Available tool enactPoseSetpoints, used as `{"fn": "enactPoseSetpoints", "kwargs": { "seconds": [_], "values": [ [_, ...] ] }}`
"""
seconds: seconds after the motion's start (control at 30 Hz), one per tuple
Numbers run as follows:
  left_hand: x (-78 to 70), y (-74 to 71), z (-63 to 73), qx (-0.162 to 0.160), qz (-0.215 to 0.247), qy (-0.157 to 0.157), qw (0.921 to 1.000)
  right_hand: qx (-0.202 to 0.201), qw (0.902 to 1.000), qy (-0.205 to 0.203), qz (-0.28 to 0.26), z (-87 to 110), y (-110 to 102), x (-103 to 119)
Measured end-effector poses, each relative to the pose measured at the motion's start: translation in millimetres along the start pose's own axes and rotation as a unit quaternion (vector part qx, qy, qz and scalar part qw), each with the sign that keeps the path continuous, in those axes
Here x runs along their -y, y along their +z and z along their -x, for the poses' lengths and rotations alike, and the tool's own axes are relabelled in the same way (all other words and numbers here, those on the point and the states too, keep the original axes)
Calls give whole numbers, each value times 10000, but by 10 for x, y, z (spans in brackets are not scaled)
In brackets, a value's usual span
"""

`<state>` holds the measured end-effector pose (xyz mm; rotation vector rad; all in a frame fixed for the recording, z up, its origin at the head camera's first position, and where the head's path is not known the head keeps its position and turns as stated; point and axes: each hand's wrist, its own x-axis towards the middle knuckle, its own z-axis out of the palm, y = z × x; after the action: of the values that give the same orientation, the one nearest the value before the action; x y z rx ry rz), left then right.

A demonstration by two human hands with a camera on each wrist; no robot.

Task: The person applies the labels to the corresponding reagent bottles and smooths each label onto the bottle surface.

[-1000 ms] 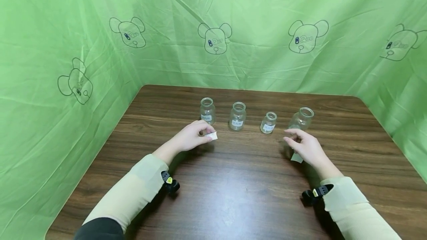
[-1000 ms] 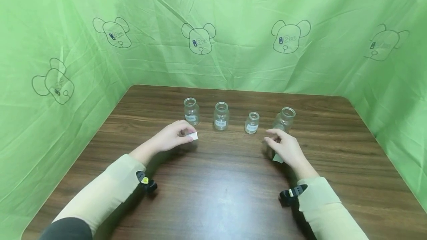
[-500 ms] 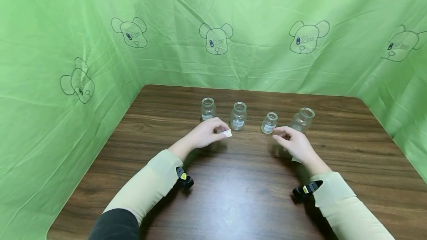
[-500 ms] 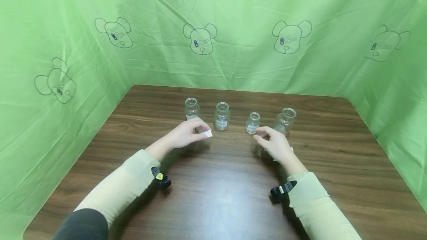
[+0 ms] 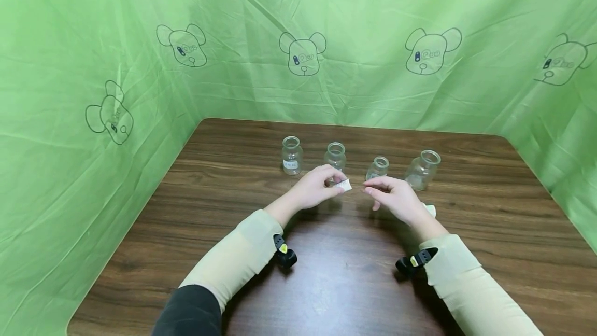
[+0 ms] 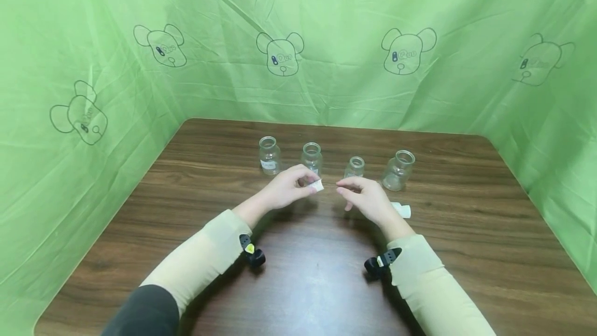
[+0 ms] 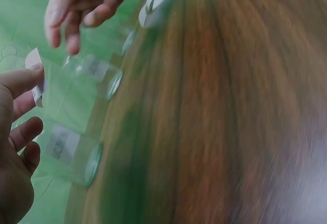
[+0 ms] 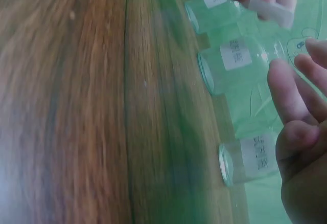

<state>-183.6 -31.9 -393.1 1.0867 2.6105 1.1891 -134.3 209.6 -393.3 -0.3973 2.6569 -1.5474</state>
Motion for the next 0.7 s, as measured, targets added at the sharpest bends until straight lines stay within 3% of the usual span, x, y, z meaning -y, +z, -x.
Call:
{"fn": "enactPoseSetpoints", "kwargs": {
  "seconds": [0.3, 0.47, 0.7],
  "values": [
    [-155, 106, -68, 18, 89, 314, 9995, 25, 9992, 17, -405, 8, 63, 174],
    [-202, 121, -88, 60, 67, 225, 9997, 56, 9980, -61, -624, 74, 45, 358],
    [-222, 165, -125, 8, 182, 129, 9998, 93, 9950, -56, -991, 99, 24, 388]
  ]
}}
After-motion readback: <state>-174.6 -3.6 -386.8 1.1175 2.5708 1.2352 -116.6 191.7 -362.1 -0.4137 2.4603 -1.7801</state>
